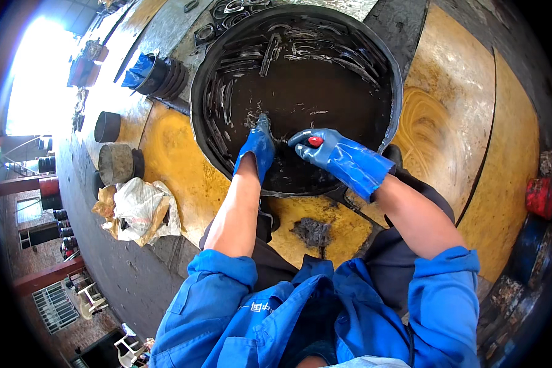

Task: The person cleans various metal gears and components by scrubbing them with a brush inside a large tub of dark liquid.

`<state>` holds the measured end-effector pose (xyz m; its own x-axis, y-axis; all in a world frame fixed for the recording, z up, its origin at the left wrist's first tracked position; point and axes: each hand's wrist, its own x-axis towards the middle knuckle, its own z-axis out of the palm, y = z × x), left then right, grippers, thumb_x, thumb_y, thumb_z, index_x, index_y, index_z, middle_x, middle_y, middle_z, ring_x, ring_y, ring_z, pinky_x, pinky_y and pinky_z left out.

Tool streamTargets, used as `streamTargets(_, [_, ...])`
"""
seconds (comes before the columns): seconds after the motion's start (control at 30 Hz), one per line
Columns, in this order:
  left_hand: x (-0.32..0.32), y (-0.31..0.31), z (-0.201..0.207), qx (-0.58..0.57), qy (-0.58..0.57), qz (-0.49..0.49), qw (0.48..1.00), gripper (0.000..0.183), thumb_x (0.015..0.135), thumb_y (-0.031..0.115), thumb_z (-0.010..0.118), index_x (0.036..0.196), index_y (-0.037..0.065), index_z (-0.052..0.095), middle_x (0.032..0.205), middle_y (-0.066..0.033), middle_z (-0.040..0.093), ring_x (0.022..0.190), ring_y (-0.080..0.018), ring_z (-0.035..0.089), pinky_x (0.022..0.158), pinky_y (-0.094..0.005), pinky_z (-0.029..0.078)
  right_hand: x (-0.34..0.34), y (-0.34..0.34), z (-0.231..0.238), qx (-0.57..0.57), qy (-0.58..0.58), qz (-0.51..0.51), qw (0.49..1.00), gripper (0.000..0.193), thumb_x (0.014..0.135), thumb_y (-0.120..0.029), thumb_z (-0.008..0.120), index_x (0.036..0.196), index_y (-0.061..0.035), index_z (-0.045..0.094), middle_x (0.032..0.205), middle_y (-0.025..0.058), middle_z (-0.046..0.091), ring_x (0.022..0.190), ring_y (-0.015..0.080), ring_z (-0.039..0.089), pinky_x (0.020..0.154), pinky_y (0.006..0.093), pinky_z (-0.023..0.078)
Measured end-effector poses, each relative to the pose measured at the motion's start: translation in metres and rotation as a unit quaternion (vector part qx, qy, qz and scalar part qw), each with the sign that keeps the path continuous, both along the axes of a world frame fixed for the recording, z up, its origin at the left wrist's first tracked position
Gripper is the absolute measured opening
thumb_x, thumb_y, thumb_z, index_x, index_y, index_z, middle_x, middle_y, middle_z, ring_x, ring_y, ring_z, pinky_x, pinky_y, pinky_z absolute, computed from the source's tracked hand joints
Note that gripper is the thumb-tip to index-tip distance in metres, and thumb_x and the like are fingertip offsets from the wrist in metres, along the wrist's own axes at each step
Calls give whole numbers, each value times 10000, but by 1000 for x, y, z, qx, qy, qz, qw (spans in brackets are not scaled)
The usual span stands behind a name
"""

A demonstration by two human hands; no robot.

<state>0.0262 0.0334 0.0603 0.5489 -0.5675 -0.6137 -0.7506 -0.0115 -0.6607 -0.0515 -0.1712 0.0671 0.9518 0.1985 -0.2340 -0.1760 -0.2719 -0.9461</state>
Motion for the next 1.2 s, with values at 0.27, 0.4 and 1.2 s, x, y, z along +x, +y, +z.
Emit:
streamTargets(0.27, [24, 44, -88, 17, -431, -358, 828, 473, 1100, 301, 411, 1356, -11, 657, 1304, -120, 713, 1252, -290, 622, 1163, -451, 391, 21, -5, -17, 54, -57, -38, 996, 243, 964, -62, 679, 1195, -74, 752, 1118, 59, 777, 1002, 131, 701, 943, 305, 564])
streamTargets(0.4, [9, -5, -32, 206, -197, -303, 910, 573, 1123, 413, 349, 1388, -12, 625, 1349, -146, 685, 1245, -289, 614, 1125, -408, 415, 36, -20, -23, 63, -26, -85, 994, 222, 967, -96, 713, 1183, -71, 758, 1076, 49, 779, 959, 116, 693, 900, 292, 569])
streamTargets(1.2, [-15, -41, -38, 729, -251, -563, -298, 401, 1052, 347, 622, 1194, -20, 696, 1001, -97, 722, 903, -183, 609, 832, -341, 503, 49, -52, -34, -91, 189, -243, 947, 370, 936, -414, 718, 1111, -90, 755, 1000, 107, 766, 943, 235, 713, 883, 388, 549])
